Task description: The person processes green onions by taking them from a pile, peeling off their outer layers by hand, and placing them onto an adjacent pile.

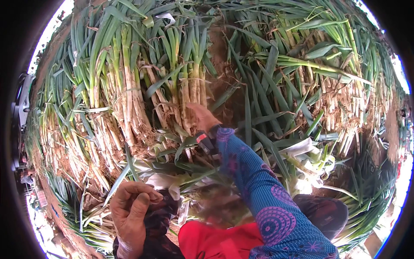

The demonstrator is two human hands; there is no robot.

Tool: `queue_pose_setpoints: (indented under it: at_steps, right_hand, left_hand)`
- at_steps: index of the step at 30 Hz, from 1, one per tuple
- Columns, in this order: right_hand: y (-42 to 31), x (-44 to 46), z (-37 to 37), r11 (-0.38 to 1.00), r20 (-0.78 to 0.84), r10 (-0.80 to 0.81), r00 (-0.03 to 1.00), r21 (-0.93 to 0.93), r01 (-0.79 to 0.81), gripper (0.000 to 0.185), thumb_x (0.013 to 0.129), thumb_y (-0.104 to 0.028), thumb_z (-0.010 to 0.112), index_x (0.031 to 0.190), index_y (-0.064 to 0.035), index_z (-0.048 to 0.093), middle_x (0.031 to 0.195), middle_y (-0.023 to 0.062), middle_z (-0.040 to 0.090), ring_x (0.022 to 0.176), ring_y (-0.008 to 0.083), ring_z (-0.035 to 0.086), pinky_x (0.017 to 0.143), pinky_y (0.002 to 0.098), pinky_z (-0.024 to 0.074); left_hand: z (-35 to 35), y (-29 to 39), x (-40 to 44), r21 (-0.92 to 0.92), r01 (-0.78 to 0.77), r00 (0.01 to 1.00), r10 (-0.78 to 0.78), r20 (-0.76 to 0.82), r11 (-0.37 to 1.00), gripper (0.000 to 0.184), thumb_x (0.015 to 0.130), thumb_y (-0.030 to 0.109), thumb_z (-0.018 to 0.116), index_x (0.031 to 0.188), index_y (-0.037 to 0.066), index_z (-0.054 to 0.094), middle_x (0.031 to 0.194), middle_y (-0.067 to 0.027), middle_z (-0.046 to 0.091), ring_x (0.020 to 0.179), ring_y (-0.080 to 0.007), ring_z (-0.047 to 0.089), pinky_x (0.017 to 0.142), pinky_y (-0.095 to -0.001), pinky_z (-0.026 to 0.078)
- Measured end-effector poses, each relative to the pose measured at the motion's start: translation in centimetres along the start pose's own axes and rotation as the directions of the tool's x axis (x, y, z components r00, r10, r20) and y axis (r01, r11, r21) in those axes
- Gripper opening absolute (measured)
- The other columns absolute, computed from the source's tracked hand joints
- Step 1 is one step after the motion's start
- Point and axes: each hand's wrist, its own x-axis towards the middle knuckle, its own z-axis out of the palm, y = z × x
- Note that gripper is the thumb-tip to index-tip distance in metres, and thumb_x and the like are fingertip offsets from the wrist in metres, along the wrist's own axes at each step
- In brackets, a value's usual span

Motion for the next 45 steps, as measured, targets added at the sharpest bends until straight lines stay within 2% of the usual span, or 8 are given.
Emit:
queue_pose_setpoints:
  at_steps: [3,6,9,24,29,33,36,45]
  right_hand:
    - [-3.2,-1.0,0.6,0.974,0.046,0.124,0.991,0.187,-0.130,0.028,0.088,-0.027,0.062,0.107,-0.0072,0.059,0.100,0.0076,0.063,0.089,0.0227,0.060,0.071,0.0342,0.0508]
    - [-6.1,-2.0,-1.1,0.968,0.060,0.150,0.987,0.196,-0.159,0.025,0.094,-0.022,0.053,0.111,-0.0036,0.055,0.093,0.0106,0.064,0.079,0.0196,0.061,0.070,0.0325,0.0537]
    - [-8.3,-3.4,-5.4,0.945,0.213,0.227,0.950,0.187,-0.268,0.026,0.094,-0.024,0.055,0.110,-0.0038,0.053,0.089,0.0093,0.060,0.071,0.0164,0.056,0.055,0.0258,0.0480]
    - [-7.1,-33.5,0.5,0.913,-0.004,0.299,0.954,0.292,-0.285,0.028,0.097,-0.021,0.047,0.119,-0.0051,0.041,0.089,0.0090,0.055,0.065,0.0137,0.051,0.046,0.0237,0.0415]
    - [-6.9,-44.6,2.9,0.928,0.015,0.296,0.955,0.231,-0.292,0.037,0.097,-0.027,0.048,0.126,-0.0053,0.042,0.090,0.0077,0.054,0.060,0.0126,0.047,0.046,0.0243,0.0398]
    - [-5.3,-53.0,5.1,0.944,-0.028,0.328,0.944,0.052,-0.326,0.042,0.093,-0.029,0.054,0.128,-0.0077,0.041,0.088,0.0095,0.056,0.061,0.0142,0.055,0.048,0.0245,0.0438]
    - [-5.3,-58.7,6.4,0.941,-0.075,0.324,0.943,-0.073,-0.329,0.047,0.093,-0.025,0.053,0.133,-0.0068,0.037,0.086,0.0081,0.054,0.064,0.0132,0.053,0.049,0.0229,0.0439]
    - [-5.0,-70.4,2.9,0.839,-0.296,0.101,0.950,-0.487,-0.241,0.045,0.094,-0.026,0.059,0.129,-0.0051,0.040,0.087,0.0001,0.053,0.071,0.0094,0.052,0.058,0.0232,0.0451]
  left_hand:
    - [-0.5,0.4,0.0,0.011,0.079,0.996,-0.079,0.047,0.997,0.015,0.093,0.011,0.058,0.099,-0.003,0.057,0.087,-0.0085,0.063,0.081,-0.0124,0.060,0.076,-0.0249,0.049]
    - [-0.1,0.6,-0.2,-0.015,0.049,0.999,-0.049,-0.002,0.999,0.012,0.091,0.000,0.053,0.101,0.000,0.059,0.081,-0.0034,0.061,0.060,-0.0049,0.048,0.050,-0.0191,0.037]
    - [-0.7,1.2,-0.5,-0.014,0.024,0.999,-0.023,0.031,1.000,0.015,0.093,0.012,0.057,0.099,-0.001,0.058,0.084,-0.0059,0.063,0.079,-0.0112,0.060,0.074,-0.0242,0.048]
    - [-1.7,-1.8,-1.2,-0.113,-0.176,0.984,0.169,-0.064,0.978,0.019,0.093,0.020,0.059,0.098,0.001,0.061,0.082,-0.0026,0.062,0.074,-0.0136,0.063,0.063,-0.0245,0.049]
    - [3.0,-7.7,-1.5,-0.155,0.164,0.971,-0.132,0.200,0.974,0.038,0.092,0.035,0.058,0.114,0.003,0.058,0.102,-0.0097,0.065,0.089,-0.0186,0.063,0.069,-0.0342,0.052]
    - [9.7,-11.8,-3.6,-0.226,0.575,0.767,-0.422,0.484,0.786,0.059,0.087,0.060,0.056,0.120,0.012,0.053,0.104,-0.0045,0.061,0.098,-0.0248,0.060,0.081,-0.0440,0.050]
    - [13.6,-12.0,-6.6,-0.596,0.540,0.741,0.000,0.672,0.594,0.056,0.085,0.057,0.060,0.118,0.011,0.053,0.103,-0.0061,0.059,0.096,-0.0255,0.059,0.083,-0.0452,0.050]
    - [22.7,-6.9,-13.9,-0.527,0.623,0.713,-0.143,0.687,0.578,0.045,0.087,0.034,0.067,0.119,0.006,0.051,0.102,-0.0098,0.059,0.094,-0.0249,0.058,0.085,-0.0392,0.049]
